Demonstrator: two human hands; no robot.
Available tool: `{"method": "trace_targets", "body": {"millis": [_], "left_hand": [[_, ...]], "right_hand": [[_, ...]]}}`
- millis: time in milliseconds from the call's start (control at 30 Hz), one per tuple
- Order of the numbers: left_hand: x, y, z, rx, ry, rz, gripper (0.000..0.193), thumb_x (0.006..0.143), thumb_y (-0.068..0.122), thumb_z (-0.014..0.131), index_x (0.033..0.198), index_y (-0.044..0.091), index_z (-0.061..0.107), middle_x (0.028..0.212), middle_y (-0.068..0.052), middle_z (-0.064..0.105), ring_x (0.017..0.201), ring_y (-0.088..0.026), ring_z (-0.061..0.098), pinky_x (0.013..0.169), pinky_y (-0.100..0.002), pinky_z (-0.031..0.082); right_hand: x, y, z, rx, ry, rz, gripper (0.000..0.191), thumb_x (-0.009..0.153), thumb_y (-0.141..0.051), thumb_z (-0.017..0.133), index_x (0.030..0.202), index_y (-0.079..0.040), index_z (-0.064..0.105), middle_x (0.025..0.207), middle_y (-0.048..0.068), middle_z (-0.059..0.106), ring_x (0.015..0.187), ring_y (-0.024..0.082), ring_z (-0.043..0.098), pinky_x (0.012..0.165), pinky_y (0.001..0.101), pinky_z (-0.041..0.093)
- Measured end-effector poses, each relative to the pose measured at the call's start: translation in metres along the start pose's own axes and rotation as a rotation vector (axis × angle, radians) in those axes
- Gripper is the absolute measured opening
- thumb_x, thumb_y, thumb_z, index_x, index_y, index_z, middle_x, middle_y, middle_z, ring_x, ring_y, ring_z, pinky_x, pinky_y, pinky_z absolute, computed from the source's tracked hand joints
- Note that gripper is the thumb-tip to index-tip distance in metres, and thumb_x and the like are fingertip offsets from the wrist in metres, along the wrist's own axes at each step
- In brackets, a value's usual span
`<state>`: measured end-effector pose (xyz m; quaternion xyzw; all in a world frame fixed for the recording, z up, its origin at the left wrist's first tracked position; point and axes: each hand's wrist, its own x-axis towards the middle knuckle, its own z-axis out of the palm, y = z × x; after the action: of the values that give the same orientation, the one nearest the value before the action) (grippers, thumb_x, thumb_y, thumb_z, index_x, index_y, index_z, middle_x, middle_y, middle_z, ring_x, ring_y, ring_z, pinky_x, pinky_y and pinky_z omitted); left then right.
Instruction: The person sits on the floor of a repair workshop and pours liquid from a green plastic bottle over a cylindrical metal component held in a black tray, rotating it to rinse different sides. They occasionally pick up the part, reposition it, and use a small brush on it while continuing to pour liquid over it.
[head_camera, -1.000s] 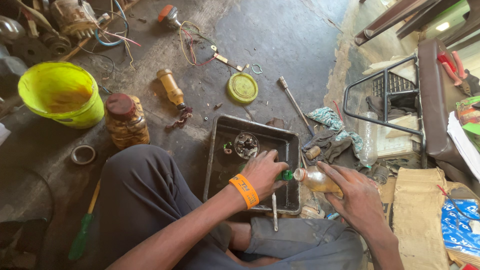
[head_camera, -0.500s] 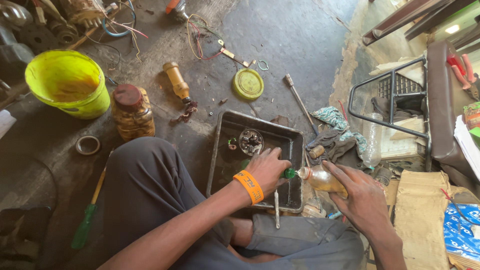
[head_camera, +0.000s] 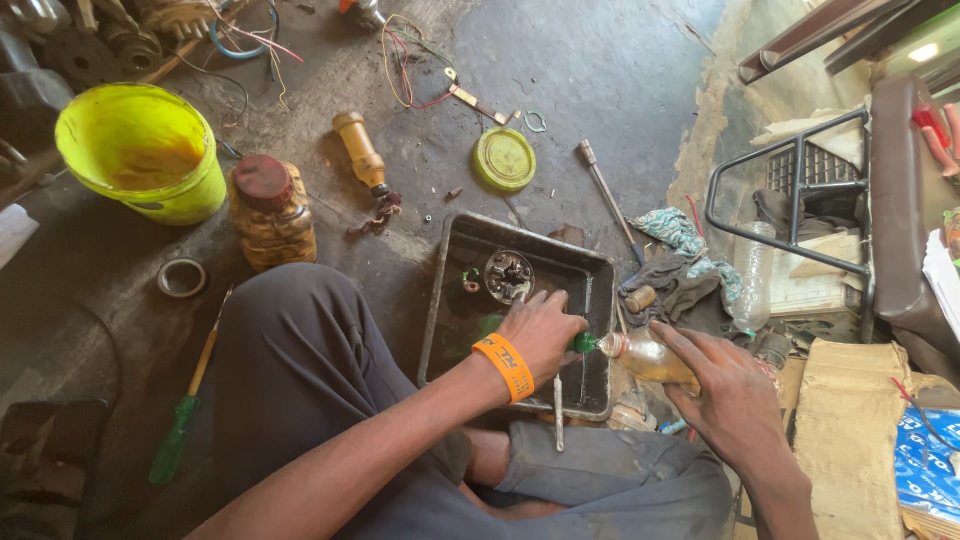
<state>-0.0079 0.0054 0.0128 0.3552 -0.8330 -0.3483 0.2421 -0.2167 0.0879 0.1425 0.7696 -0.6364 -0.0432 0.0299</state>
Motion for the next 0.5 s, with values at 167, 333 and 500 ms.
{"method": "trace_targets", "body": {"millis": [167, 333, 500], "left_hand": [[0.0002, -0.0001, 0.0004, 0.003, -0.006, 0.000, 0.027, 0.082, 0.028, 0.079, 0.105, 0.015, 0.075, 0.111, -0.016, 0.059, 0.113, -0.038, 0.058, 0.094, -0.052, 0.049], [0.0012, -0.0010, 0.0031, 0.019, -0.012, -0.003, 0.025, 0.081, 0.028, 0.080, 0.102, 0.014, 0.076, 0.111, -0.015, 0.060, 0.113, -0.038, 0.058, 0.093, -0.052, 0.049], [0.0019, -0.0021, 0.0050, 0.031, -0.007, 0.004, 0.024, 0.081, 0.027, 0.080, 0.101, 0.015, 0.076, 0.110, -0.016, 0.060, 0.112, -0.038, 0.059, 0.092, -0.051, 0.050]], "right_hand": [[0.0005, -0.0004, -0.0011, 0.004, -0.023, 0.009, 0.077, 0.069, -0.018, 0.079, 0.142, -0.026, 0.056, 0.126, 0.003, 0.067, 0.114, 0.028, 0.063, 0.095, 0.0450, 0.050], [0.0009, -0.0012, -0.0020, -0.019, -0.042, 0.032, 0.077, 0.070, -0.020, 0.079, 0.142, -0.028, 0.054, 0.124, 0.003, 0.067, 0.112, 0.028, 0.063, 0.093, 0.0446, 0.051], [0.0010, -0.0015, -0.0024, -0.025, -0.040, 0.028, 0.078, 0.070, -0.020, 0.079, 0.144, -0.029, 0.054, 0.123, 0.003, 0.067, 0.112, 0.028, 0.063, 0.093, 0.0443, 0.051]]}}
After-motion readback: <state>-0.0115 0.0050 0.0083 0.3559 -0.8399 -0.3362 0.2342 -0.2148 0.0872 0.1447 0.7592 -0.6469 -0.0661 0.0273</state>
